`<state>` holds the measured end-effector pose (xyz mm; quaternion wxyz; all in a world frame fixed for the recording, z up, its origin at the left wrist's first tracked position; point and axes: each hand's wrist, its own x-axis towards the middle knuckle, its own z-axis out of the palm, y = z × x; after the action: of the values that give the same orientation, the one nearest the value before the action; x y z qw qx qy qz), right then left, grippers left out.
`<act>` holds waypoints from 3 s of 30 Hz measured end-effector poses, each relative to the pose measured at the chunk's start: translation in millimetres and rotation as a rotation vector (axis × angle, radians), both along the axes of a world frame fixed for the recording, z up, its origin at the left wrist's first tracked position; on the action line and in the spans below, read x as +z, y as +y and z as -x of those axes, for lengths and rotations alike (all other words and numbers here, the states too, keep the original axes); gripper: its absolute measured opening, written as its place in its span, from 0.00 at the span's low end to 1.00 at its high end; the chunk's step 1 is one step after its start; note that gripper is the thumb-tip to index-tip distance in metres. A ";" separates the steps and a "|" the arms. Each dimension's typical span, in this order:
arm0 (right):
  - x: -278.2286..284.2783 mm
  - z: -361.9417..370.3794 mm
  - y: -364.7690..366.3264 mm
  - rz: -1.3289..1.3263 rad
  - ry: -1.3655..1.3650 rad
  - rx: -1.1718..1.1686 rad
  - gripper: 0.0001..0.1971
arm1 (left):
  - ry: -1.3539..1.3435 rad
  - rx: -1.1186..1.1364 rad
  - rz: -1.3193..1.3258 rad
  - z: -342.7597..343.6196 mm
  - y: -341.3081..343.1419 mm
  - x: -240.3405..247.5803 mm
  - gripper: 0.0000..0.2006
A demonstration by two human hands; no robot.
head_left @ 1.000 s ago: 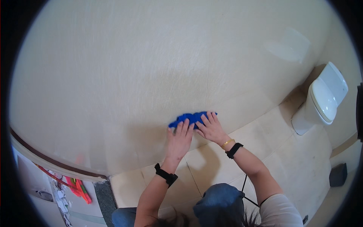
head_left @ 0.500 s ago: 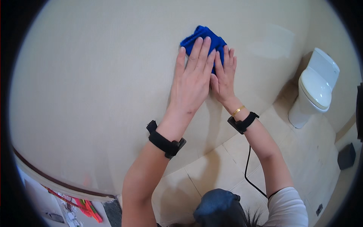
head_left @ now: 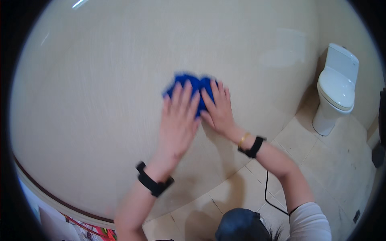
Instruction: Cleaning the bathroom wall tiles, light switch, and shower handle using a blue cloth.
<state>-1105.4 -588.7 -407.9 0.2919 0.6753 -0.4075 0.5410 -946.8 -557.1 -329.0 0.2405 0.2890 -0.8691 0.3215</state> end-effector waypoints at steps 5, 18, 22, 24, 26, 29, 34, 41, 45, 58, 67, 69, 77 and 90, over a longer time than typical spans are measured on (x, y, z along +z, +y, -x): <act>166.3 26.0 -26.7 0.389 -0.018 -0.088 0.27 | 0.168 -0.073 0.612 38.3 -42.1 145.3 0.24; -16.2 36.5 -11.6 0.053 -0.099 -0.091 0.26 | -0.100 0.005 0.083 43.1 -8.9 -3.9 0.30; -114.4 19.9 3.9 -0.111 -0.070 -0.050 0.27 | -0.316 0.039 0.037 21.2 -1.6 -76.0 0.30; -116.8 26.3 6.0 -0.194 -0.044 -0.065 0.27 | -0.395 0.032 0.053 23.6 -5.0 -74.7 0.30; -77.9 36.0 0.2 -0.121 -0.115 -0.071 0.28 | -0.346 -0.029 0.072 39.3 -11.3 -34.8 0.29; 12.0 49.3 -19.0 0.056 -0.162 -0.096 0.29 | -0.206 -0.005 0.247 64.8 -27.6 35.8 0.28; 147.8 118.3 -38.4 0.359 0.003 -0.214 0.27 | 0.122 -0.018 0.626 124.8 -59.1 134.5 0.25; 81.1 130.5 -49.0 0.307 -0.071 -0.126 0.27 | 0.021 -0.027 0.498 141.6 -61.5 74.5 0.26; -43.6 117.4 -30.0 0.105 -0.225 -0.154 0.27 | -0.232 -0.038 0.287 136.0 -39.1 -14.6 0.28; -191.9 63.5 -6.0 -0.213 -0.451 -0.160 0.33 | -0.594 -0.092 0.088 123.4 -35.2 -116.4 0.29; -52.4 160.5 -42.1 -0.100 -0.591 -0.344 0.29 | -0.137 -0.145 0.302 248.7 -62.0 -43.7 0.25; -47.8 147.9 -45.9 -0.073 -0.586 -0.347 0.29 | -0.127 -0.136 0.279 244.1 -64.5 -42.5 0.24; -100.2 51.9 -12.6 -0.010 -0.388 -0.097 0.28 | -0.105 -0.053 -0.054 113.7 -12.7 -76.9 0.29; 104.2 64.6 1.8 -0.133 -0.647 -0.147 0.33 | -0.108 -0.130 0.096 174.1 -22.9 105.2 0.29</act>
<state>-1170.0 -586.9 -303.7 0.1408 0.4550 -0.5612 0.6769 -1120.9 -580.1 -223.8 0.2270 0.2024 -0.8813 0.3616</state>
